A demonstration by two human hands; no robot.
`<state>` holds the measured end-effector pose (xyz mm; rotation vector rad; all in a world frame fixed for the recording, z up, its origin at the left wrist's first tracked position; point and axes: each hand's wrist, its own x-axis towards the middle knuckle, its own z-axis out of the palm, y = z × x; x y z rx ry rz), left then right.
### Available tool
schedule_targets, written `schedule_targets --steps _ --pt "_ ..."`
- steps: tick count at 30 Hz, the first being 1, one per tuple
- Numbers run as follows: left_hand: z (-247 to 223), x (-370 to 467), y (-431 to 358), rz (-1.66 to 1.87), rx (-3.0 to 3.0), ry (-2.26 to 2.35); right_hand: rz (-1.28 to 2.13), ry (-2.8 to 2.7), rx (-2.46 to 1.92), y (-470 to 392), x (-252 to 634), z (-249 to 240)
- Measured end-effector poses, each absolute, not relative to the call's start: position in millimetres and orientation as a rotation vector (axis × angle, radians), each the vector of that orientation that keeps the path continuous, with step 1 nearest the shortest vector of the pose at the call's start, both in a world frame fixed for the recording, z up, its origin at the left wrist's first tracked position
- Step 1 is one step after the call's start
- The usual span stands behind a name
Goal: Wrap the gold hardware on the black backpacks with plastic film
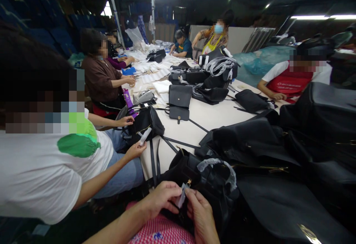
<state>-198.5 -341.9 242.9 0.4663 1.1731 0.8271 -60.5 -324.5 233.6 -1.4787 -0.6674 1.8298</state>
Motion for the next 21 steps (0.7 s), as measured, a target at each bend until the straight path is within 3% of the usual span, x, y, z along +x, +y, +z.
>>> schedule_targets --steps 21 --pt "231.8 -190.0 -336.5 0.835 0.399 1.286 1.843 -0.665 -1.433 -322.9 -61.2 236.6"
